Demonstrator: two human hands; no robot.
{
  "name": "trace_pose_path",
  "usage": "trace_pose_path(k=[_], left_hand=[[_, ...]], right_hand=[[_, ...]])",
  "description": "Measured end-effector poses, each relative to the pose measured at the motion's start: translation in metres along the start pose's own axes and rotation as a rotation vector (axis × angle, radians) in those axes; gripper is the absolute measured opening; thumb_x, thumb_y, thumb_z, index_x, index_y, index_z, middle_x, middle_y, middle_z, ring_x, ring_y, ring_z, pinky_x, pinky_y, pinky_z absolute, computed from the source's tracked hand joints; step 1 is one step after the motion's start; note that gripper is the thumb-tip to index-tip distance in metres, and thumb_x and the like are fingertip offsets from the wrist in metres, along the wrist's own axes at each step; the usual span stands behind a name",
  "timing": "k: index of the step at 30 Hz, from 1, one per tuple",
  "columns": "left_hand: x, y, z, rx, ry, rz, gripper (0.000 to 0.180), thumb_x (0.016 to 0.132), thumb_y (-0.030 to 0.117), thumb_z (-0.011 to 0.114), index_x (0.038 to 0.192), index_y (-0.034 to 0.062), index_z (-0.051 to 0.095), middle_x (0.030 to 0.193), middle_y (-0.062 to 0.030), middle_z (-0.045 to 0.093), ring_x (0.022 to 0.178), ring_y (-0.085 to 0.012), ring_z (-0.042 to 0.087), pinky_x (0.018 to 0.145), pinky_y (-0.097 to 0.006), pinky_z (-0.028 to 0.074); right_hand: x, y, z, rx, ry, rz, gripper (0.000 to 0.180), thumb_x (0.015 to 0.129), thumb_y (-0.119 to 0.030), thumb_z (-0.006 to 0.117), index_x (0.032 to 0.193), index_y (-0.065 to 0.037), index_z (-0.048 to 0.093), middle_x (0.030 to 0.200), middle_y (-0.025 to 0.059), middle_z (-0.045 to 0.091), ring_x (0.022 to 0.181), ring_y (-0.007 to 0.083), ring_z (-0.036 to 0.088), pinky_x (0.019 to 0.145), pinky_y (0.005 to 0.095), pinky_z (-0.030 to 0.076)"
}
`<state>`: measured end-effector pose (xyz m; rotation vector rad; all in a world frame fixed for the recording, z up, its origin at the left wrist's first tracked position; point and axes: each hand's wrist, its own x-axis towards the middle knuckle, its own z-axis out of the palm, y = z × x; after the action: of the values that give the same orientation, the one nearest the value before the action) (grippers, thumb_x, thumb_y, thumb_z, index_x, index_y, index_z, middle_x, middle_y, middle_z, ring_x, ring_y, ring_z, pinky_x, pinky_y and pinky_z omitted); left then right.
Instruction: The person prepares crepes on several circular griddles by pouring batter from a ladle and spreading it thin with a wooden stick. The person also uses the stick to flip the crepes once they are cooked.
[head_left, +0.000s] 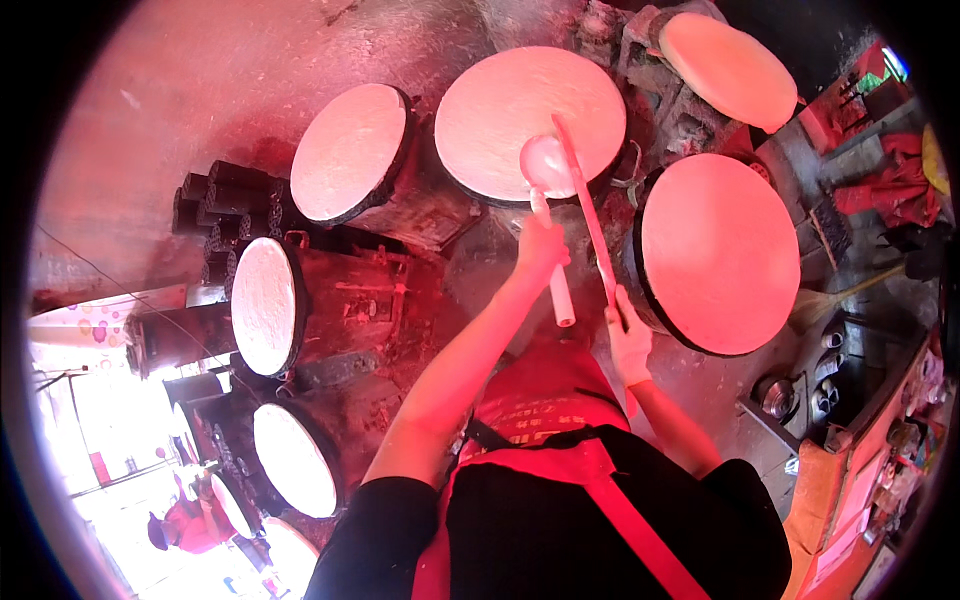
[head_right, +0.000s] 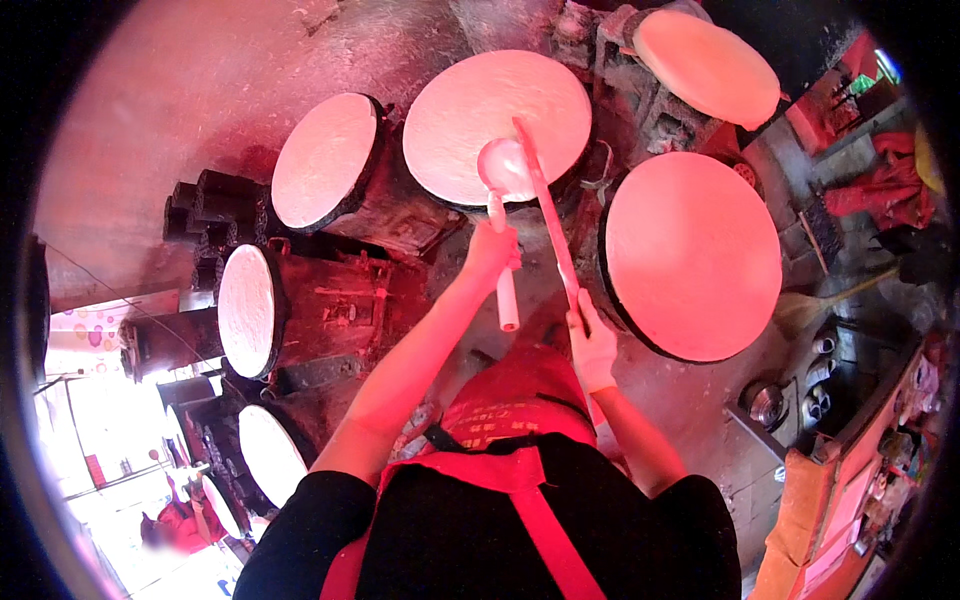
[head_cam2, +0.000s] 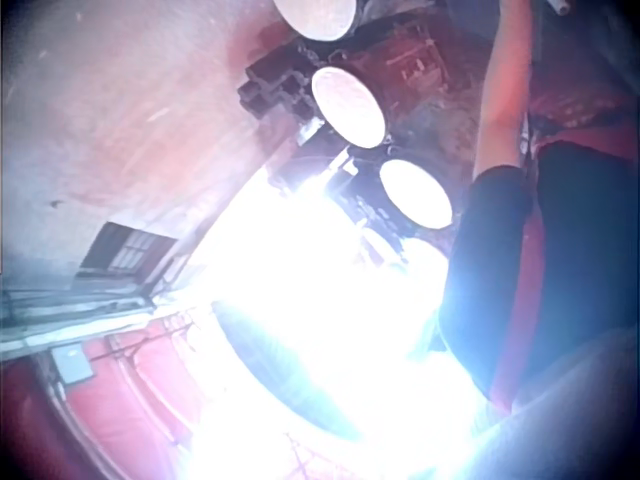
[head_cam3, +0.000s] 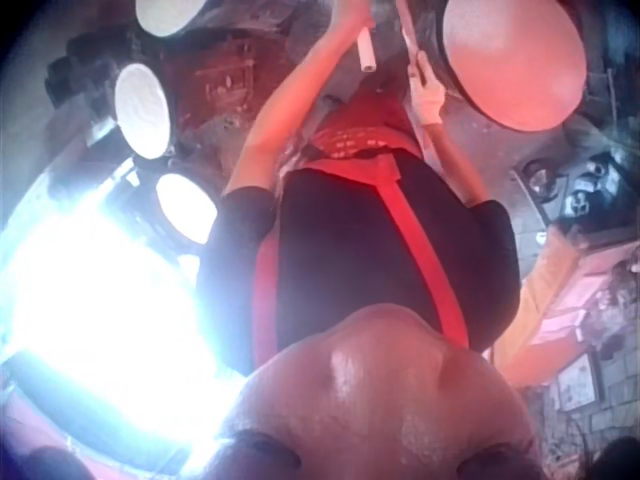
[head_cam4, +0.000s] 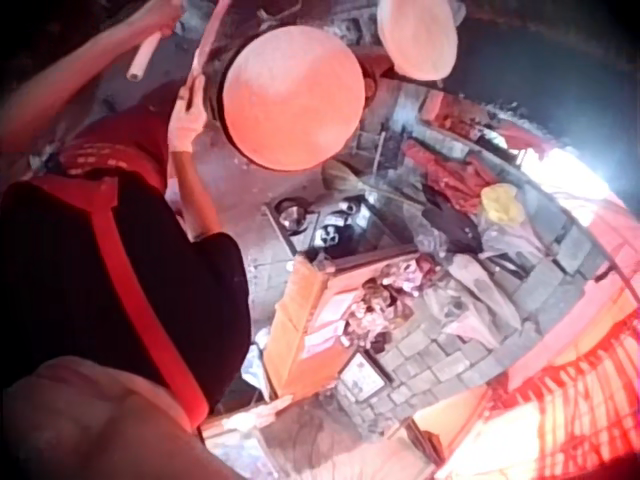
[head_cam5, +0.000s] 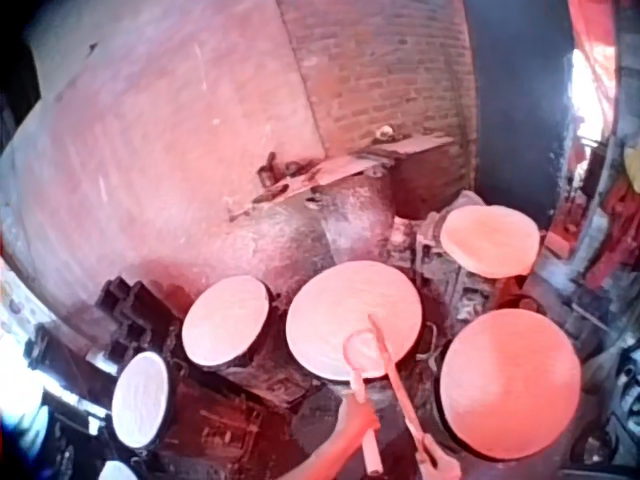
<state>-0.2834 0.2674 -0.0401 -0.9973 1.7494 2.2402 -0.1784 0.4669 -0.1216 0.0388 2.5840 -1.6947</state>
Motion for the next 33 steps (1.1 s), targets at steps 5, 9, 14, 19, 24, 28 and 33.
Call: trace_pose_path(k=[5, 9, 14, 19, 24, 28, 33], left_hand=[[-0.001, 0.011, -0.072, -0.631, -0.564, -0.309, 0.013, 0.094, 0.007, 0.047, 0.103, -0.0019, 0.042, 0.071, -0.0045, 0.045, 0.051, -0.0152, 0.046, 0.045, -0.027, 0.040], [-0.093, 0.099, -0.147, -1.226, -0.807, -0.785, 0.031, 0.095, 0.005, 0.048, 0.124, -0.0042, 0.043, 0.071, -0.0022, 0.042, 0.053, -0.0100, 0.040, 0.044, -0.023, 0.038], [-0.132, 0.094, -0.224, -0.764, -0.491, -0.502, 0.022, 0.096, 0.005, 0.046, 0.116, -0.0032, 0.044, 0.072, -0.0018, 0.042, 0.052, -0.0070, 0.039, 0.036, -0.018, 0.031], [-0.198, 0.028, -0.325, -0.784, -0.165, -0.348, 0.012, 0.092, 0.009, 0.056, 0.098, 0.0039, 0.046, 0.070, 0.0013, 0.043, 0.050, -0.0020, 0.036, 0.037, -0.014, 0.026], [-0.269, -0.032, -0.384, -0.957, 0.223, -0.079, 0.015, 0.091, 0.005, 0.051, 0.105, 0.0050, 0.046, 0.073, -0.0001, 0.043, 0.051, -0.0043, 0.037, 0.040, -0.018, 0.027], [-0.330, -0.059, -0.406, -1.159, 0.553, 0.123, 0.015, 0.091, 0.005, 0.051, 0.105, 0.0048, 0.047, 0.071, -0.0003, 0.043, 0.048, -0.0040, 0.035, 0.038, -0.018, 0.026], [-0.377, -0.073, -0.411, -1.287, 0.849, 0.331, 0.017, 0.093, 0.005, 0.048, 0.110, 0.0044, 0.049, 0.072, 0.0000, 0.042, 0.047, -0.0032, 0.032, 0.038, -0.017, 0.024]], right_hand=[[-0.023, -0.008, 0.005, -0.029, -0.005, -0.117, 0.045, 0.090, -0.011, 0.061, 0.133, -0.006, 0.052, 0.121, 0.0178, 0.062, 0.102, 0.0170, 0.064, 0.086, 0.0279, 0.048], [-0.003, -0.050, -0.010, 0.047, 0.196, -0.111, 0.042, 0.091, -0.005, 0.057, 0.133, -0.003, 0.051, 0.102, 0.0062, 0.065, 0.082, 0.0060, 0.053, 0.076, 0.0213, 0.045], [-0.026, -0.027, 0.015, -0.289, 0.093, -0.090, 0.039, 0.093, -0.014, 0.057, 0.131, -0.006, 0.054, 0.111, 0.0127, 0.067, 0.094, 0.0144, 0.064, 0.082, 0.0280, 0.047], [-0.090, -0.041, 0.066, -0.288, -0.244, -0.095, 0.046, 0.089, -0.012, 0.061, 0.133, -0.006, 0.052, 0.123, 0.0157, 0.062, 0.109, 0.0172, 0.061, 0.089, 0.0283, 0.046], [-0.056, -0.128, 0.180, -0.109, -0.408, -0.405, 0.050, 0.089, -0.010, 0.060, 0.137, -0.002, 0.046, 0.132, 0.0141, 0.056, 0.111, 0.0196, 0.060, 0.097, 0.0306, 0.043], [-0.027, -0.201, 0.306, -0.112, -0.896, -0.403, 0.021, 0.092, -0.021, 0.057, 0.100, -0.002, 0.064, 0.081, 0.0037, 0.063, 0.075, 0.0121, 0.055, 0.073, 0.0285, 0.046], [-0.044, -0.308, 0.457, -0.334, -1.159, -0.840, 0.032, 0.091, -0.037, 0.052, 0.094, -0.006, 0.061, 0.080, 0.0215, 0.061, 0.078, 0.0410, 0.059, 0.066, 0.0456, 0.045]])
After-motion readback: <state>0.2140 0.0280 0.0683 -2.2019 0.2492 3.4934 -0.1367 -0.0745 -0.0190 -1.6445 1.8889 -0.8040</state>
